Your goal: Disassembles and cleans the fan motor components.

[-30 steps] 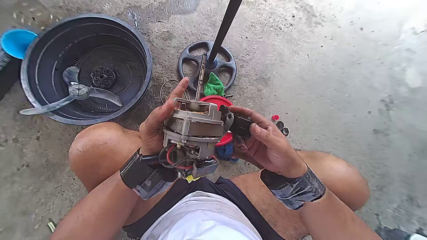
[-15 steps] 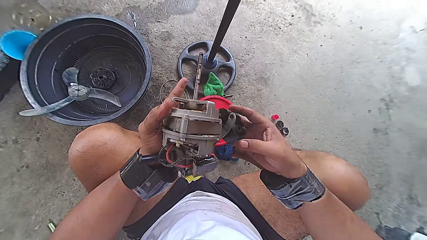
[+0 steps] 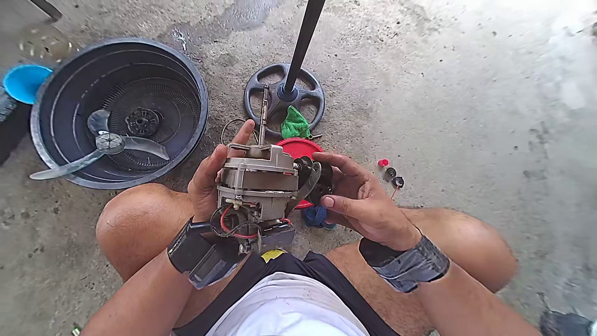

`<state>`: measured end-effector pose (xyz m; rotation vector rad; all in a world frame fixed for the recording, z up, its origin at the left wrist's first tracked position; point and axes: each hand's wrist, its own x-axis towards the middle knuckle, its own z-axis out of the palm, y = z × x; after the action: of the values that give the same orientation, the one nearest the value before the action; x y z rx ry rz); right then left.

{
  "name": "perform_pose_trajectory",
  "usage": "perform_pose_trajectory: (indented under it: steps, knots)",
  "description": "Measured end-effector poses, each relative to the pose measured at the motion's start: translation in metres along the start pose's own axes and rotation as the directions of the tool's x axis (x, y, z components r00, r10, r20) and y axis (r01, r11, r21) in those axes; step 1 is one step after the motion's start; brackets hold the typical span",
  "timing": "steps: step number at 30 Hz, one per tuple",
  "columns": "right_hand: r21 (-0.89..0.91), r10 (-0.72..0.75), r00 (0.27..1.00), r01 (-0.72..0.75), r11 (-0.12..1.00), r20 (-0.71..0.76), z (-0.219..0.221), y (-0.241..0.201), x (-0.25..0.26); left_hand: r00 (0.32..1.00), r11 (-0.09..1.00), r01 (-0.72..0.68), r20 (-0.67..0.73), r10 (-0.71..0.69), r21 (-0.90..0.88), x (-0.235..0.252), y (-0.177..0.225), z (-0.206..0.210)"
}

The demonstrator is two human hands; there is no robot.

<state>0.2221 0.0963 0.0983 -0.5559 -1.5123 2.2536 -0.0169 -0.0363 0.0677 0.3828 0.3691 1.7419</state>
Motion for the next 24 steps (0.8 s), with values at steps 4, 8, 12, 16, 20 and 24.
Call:
perform_pose_trajectory:
  steps: [4, 8, 12, 16, 20, 24]
  knots:
    - [0.019, -0.03, 0.997, 0.032, 0.999, -0.076, -0.001, -0.001, 0.0, 0.997, 0.998, 0.047, 0.055, -0.049, 0.042, 0.001, 0.004, -0.003]
    - [0.047, -0.05, 0.993, 0.055, 0.997, -0.103, -0.001, -0.002, -0.001, 0.995, 0.996, 0.039, 0.083, -0.046, 0.084, 0.002, 0.005, -0.001]
    - [0.012, -0.105, 0.992, 0.106, 0.994, -0.074, -0.002, -0.002, -0.002, 0.997, 0.999, 0.042, 0.064, -0.042, -0.008, -0.002, 0.004, -0.004]
    - [-0.027, -0.321, 0.945, 0.323, 0.946, 0.064, 0.003, -0.005, -0.004, 0.957, 0.954, 0.253, 0.183, -0.224, -0.158, -0.004, 0.01, -0.009]
    - [-0.093, -0.495, 0.864, 0.502, 0.86, 0.089, 0.029, -0.015, -0.002, 0.984, 0.991, 0.135, 0.116, -0.136, 0.017, -0.025, -0.018, 0.023]
    - [-0.217, -0.575, 0.815, 0.574, 0.79, 0.063, 0.043, -0.018, -0.001, 0.968, 0.911, 0.171, 0.235, -0.085, -0.375, -0.04, -0.054, -0.026]
